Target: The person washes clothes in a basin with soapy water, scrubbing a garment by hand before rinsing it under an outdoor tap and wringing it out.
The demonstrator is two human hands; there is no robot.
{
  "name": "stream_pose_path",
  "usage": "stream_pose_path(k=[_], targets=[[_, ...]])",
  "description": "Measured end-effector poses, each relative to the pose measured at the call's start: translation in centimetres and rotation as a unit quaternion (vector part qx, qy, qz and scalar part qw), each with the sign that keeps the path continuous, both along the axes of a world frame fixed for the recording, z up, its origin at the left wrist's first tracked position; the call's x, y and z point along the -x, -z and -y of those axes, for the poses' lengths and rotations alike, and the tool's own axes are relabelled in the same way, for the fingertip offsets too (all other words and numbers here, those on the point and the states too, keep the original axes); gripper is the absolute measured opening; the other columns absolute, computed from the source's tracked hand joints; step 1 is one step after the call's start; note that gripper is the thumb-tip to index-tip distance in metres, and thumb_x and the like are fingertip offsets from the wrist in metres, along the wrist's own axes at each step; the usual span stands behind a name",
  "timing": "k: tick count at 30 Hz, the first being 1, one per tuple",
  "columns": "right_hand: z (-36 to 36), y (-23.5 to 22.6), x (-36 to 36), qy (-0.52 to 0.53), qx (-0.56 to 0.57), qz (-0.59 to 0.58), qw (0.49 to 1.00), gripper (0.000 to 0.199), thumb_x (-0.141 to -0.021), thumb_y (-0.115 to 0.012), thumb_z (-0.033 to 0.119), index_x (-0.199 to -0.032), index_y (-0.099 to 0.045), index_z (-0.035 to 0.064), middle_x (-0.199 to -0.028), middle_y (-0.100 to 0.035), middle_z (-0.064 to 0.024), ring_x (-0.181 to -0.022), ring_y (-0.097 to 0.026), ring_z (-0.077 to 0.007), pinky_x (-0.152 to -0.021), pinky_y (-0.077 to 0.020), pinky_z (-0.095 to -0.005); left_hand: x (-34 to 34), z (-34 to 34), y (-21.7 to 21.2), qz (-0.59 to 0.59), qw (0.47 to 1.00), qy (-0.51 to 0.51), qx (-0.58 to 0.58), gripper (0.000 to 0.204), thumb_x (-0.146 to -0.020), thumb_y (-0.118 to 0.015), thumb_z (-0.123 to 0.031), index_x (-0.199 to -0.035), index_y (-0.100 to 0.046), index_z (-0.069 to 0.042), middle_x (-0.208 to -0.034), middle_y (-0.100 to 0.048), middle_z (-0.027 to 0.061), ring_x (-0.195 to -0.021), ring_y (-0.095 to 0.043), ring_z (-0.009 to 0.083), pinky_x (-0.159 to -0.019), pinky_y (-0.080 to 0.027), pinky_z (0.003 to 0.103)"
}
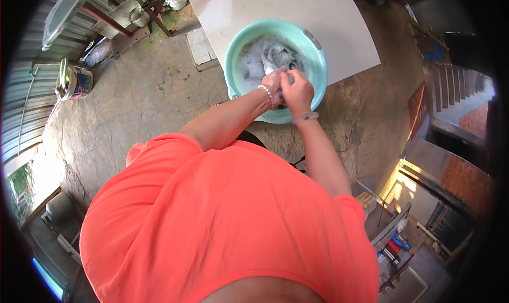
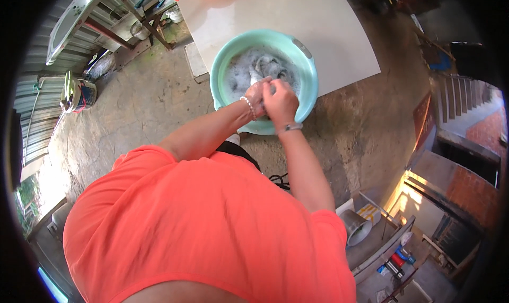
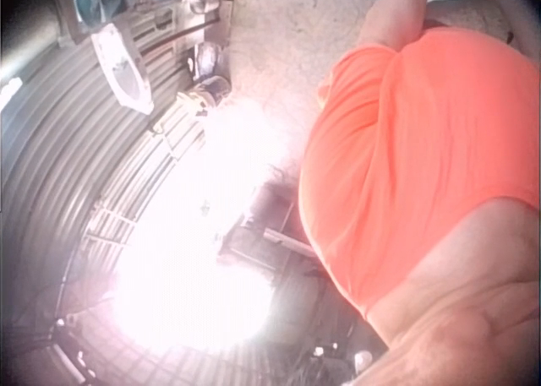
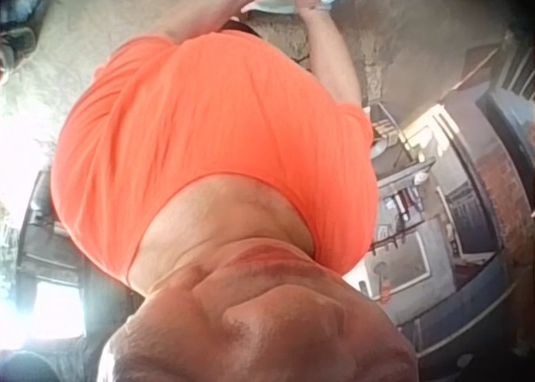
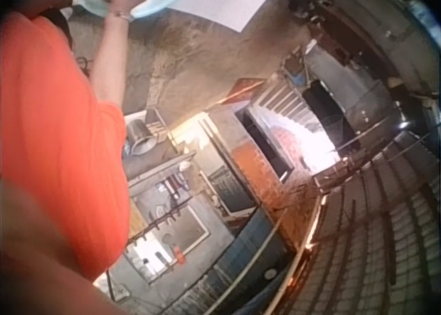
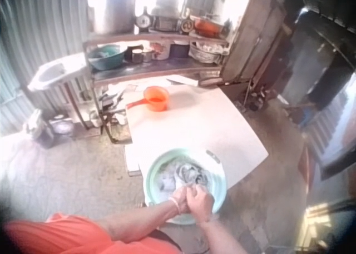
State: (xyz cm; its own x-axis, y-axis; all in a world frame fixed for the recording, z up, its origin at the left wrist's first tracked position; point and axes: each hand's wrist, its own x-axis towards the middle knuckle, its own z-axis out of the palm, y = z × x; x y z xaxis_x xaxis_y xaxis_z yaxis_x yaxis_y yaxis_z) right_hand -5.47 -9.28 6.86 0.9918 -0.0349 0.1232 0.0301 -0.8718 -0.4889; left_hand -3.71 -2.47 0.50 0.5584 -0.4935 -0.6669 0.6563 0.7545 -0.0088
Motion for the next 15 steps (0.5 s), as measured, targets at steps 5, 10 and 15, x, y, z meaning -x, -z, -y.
stream_pose_path(k=[5, 10, 15], targets=[[-0.4, 0.5, 0.9, -0.052, -0.019, 0.059, 0.997, 0.021, -0.072, -0.053, 0.027, -0.07, -0.056, 0.0061, -0.068, -0.057, -0.0155, -0.063, -0.054, -0.0348, -0.054, -0.0421, -0.0409, 0.1, -1.2, -0.2, 0.045, 0.996, 0.053, -0.053, 0.036, -0.077, -0.05, -0.039, -0.081, -0.05, -0.003, -0.071, -0.054, 0.0104, -0.063, -0.052, 0.0223, -0.055, -0.044, 0.036], [3.3, 2.1, -0.7, 0.037, 0.023, -0.134, 0.99, 0.03, -0.072, -0.055, 0.031, -0.087, -0.057, 0.0058, -0.077, -0.058, -0.0196, -0.074, -0.055, -0.0338, -0.064, -0.0432, -0.04, 0.0, -2.3, -3.5, 0.148, 0.899, 0.141, -0.387, 0.041, -0.068, -0.06, -0.034, -0.087, -0.052, 0.002, -0.078, -0.056, 0.0122, -0.064, -0.055, 0.0203, -0.058, -0.045, 0.033], [3.4, 5.8, -1.5, 0.053, -0.218, -0.126, 0.966, 0.051, -0.07, -0.061, 0.031, -0.106, -0.047, -0.0015, -0.093, -0.056, -0.0153, -0.086, -0.054, -0.0254, -0.074, -0.0413, -0.0339, 1.2, -1.7, 1.9, 0.487, 0.47, 0.326, -0.66, 0.04, -0.063, -0.057, -0.03, -0.092, -0.053, -0.003, -0.09, -0.055, 0.0197, -0.085, -0.053, 0.0324, -0.072, -0.044, 0.038]])
